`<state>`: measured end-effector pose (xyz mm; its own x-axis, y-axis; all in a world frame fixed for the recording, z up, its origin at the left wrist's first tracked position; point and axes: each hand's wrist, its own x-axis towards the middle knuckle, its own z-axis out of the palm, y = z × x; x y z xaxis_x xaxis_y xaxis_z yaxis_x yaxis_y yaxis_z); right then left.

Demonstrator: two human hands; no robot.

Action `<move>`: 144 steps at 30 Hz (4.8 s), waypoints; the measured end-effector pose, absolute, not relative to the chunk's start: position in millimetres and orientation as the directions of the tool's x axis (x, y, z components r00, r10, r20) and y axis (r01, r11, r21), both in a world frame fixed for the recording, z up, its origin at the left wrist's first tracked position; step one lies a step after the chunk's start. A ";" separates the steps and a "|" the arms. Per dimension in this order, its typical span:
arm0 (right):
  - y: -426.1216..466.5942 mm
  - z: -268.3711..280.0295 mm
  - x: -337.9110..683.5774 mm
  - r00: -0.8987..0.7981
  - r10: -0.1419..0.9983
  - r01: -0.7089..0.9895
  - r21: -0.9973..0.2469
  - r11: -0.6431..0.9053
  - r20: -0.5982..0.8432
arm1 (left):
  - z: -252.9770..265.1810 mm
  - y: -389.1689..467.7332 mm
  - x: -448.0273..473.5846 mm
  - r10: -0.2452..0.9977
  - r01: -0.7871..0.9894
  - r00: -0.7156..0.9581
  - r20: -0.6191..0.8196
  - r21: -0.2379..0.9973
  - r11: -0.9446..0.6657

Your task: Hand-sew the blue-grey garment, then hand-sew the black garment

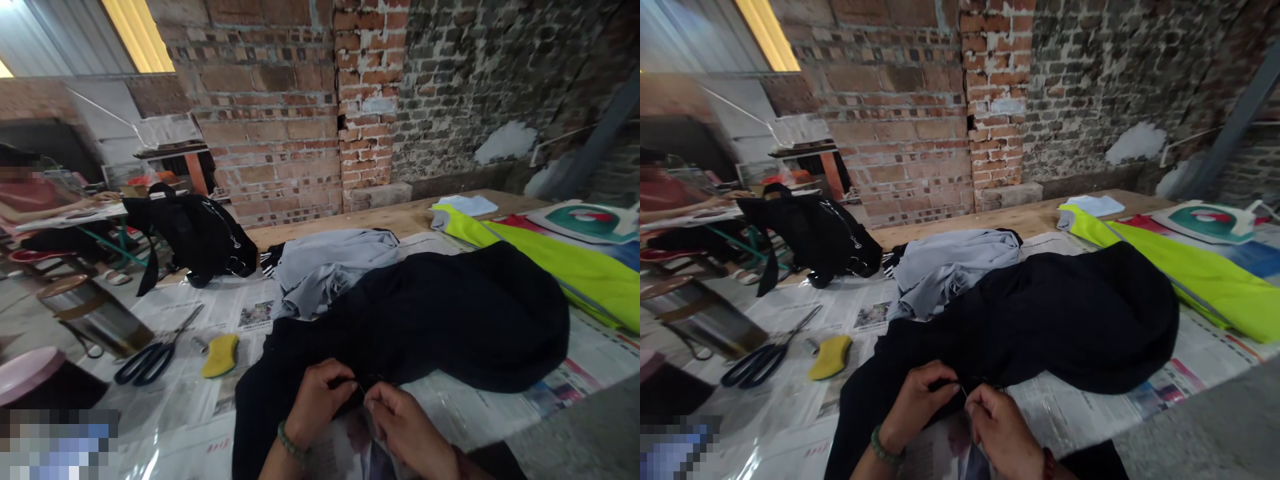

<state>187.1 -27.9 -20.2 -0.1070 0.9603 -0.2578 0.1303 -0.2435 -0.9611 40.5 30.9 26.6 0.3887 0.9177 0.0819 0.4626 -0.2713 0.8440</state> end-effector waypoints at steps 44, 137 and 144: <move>24.1 12.4 206.7 -0.102 0.992 0.171 -0.984 -0.058 -0.076 | 22.3 34.2 46.4 0.894 0.411 0.378 0.239 0.823 -0.393; 58.0 22.9 209.8 -0.505 0.837 0.273 -0.959 -0.079 -0.213 | 26.1 38.6 29.7 0.863 0.372 0.501 -0.068 0.917 -0.144; 56.4 19.1 208.2 -0.504 0.804 0.029 -0.936 -0.350 -0.316 | 30.5 38.7 30.8 0.848 0.371 0.528 -0.033 0.908 -0.195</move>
<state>208.2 56.4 19.1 -0.5038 0.8039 -0.3161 0.0290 -0.3500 -0.9363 30.8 38.7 30.5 0.5282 0.8485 -0.0333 0.3706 -0.1950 0.9081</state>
